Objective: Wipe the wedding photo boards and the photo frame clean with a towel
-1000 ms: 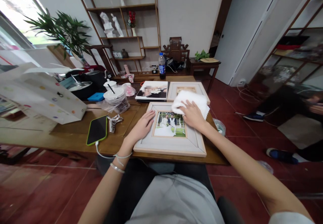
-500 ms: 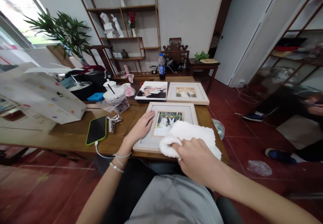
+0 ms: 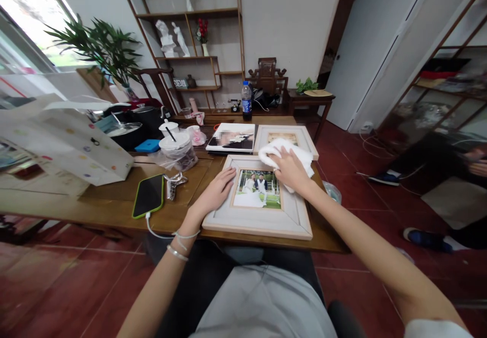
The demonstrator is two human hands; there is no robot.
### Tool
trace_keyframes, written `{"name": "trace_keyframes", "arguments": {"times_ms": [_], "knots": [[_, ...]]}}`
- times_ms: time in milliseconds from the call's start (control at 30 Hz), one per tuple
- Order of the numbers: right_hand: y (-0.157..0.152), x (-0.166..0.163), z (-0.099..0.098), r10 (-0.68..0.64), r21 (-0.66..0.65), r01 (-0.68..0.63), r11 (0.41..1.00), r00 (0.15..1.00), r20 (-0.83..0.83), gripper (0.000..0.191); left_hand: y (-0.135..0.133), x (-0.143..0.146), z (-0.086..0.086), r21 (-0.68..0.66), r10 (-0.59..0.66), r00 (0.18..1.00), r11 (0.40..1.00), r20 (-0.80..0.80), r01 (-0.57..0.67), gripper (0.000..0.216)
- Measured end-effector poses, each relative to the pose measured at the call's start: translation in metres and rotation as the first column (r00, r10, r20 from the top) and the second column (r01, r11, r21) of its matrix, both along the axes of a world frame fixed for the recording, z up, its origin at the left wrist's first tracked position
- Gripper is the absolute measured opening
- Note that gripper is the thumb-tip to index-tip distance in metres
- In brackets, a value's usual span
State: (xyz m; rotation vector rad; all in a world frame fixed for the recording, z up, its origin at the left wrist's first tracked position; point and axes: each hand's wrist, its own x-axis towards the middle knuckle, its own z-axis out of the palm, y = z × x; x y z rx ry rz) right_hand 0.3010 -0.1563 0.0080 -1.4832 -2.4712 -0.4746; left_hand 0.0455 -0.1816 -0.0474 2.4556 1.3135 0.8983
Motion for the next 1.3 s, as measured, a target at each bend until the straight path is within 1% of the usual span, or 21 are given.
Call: {"name": "trace_keyframes", "arguments": {"times_ms": [67, 100, 200, 267, 367, 467, 533, 600, 667, 733, 800, 900, 967, 1033, 1133, 1200, 1300], "knots": [[0.015, -0.004, -0.003, 0.054, -0.037, -0.053, 0.998, 0.998, 0.029, 0.053, 0.000, 0.000, 0.000, -0.003, -0.003, 1.000, 1.000, 0.004, 0.003, 0.040], [0.017, -0.007, -0.005, 0.074, -0.061, -0.071, 0.996, 0.996, 0.043, 0.054, 0.001, 0.000, 0.000, -0.004, -0.002, 1.000, 1.000, 0.006, 0.002, 0.040], [0.006, -0.016, -0.007, 0.123, -0.123, -0.113, 0.986, 0.989, 0.076, 0.053, 0.002, 0.001, -0.001, -0.002, 0.007, 1.000, 1.000, 0.017, -0.007, 0.039], [-0.014, -0.019, -0.005, 0.169, -0.163, -0.153, 0.975, 0.982, 0.088, 0.053, 0.002, 0.001, -0.003, 0.003, 0.009, 1.000, 1.000, 0.029, -0.009, 0.039], [-0.058, -0.021, 0.007, 0.235, -0.250, -0.210, 0.945, 0.969, 0.077, 0.049, 0.002, 0.001, -0.004, 0.009, 0.011, 0.999, 1.000, 0.036, -0.011, 0.039], [-0.107, -0.021, 0.023, 0.242, -0.379, -0.202, 0.903, 0.968, 0.061, 0.046, 0.002, 0.001, -0.004, 0.018, 0.016, 0.999, 1.000, 0.030, -0.016, 0.039], [-0.135, -0.022, 0.032, 0.239, -0.430, -0.200, 0.880, 0.970, 0.037, 0.045, 0.001, 0.001, -0.004, 0.021, 0.019, 1.000, 1.000, 0.025, -0.019, 0.039], [-0.155, -0.025, 0.035, 0.252, -0.466, -0.233, 0.854, 0.967, -0.021, 0.045, 0.001, 0.001, -0.004, 0.019, 0.022, 1.000, 1.000, 0.022, -0.023, 0.039], [-0.162, -0.028, 0.032, 0.282, -0.475, -0.291, 0.831, 0.955, -0.090, 0.050, 0.000, 0.001, -0.003, 0.018, 0.021, 1.000, 1.000, 0.021, -0.021, 0.039], [-0.157, -0.029, 0.024, 0.306, -0.457, -0.332, 0.825, 0.943, -0.133, 0.058, 0.000, 0.001, -0.003, 0.019, 0.016, 1.000, 1.000, 0.024, -0.016, 0.039], [-0.141, -0.028, 0.013, 0.292, -0.425, -0.320, 0.847, 0.947, -0.131, 0.062, 0.000, 0.001, -0.002, 0.021, 0.007, 1.000, 1.000, 0.024, -0.007, 0.039], [-0.102, -0.019, 0.001, 0.240, -0.348, -0.251, 0.903, 0.968, -0.077, 0.062, 0.000, 0.001, -0.001, 0.023, 0.003, 1.000, 1.000, 0.021, -0.003, 0.038], [-0.072, -0.011, -0.002, 0.206, -0.252, -0.209, 0.945, 0.978, -0.041, 0.060, 0.000, 0.001, -0.001, 0.022, 0.002, 1.000, 1.000, 0.020, -0.002, 0.038], [-0.043, -0.003, -0.003, 0.138, -0.152, -0.140, 0.978, 0.990, -0.025, 0.058, 0.000, 0.001, 0.000, 0.015, 0.000, 1.000, 1.000, 0.017, 0.000, 0.038], [-0.007, 0.000, -0.003, 0.023, -0.033, -0.024, 0.999, 0.998, -0.052, 0.055, -0.001, 0.001, 0.001, 0.007, 0.003, 1.000, 1.000, 0.012, -0.003, 0.039], [0.007, -0.006, -0.003, -0.005, -0.020, 0.004, 1.000, 0.999, -0.049, 0.052, -0.001, 0.001, 0.001, 0.006, 0.007, 1.000, 1.000, 0.017, -0.007, 0.039], [0.008, -0.022, -0.004, 0.047, -0.058, -0.048, 0.997, 0.999, -0.012, 0.049, -0.001, 0.001, 0.000, 0.008, 0.004, 1.000, 1.000, 0.029, -0.004, 0.039]]}}
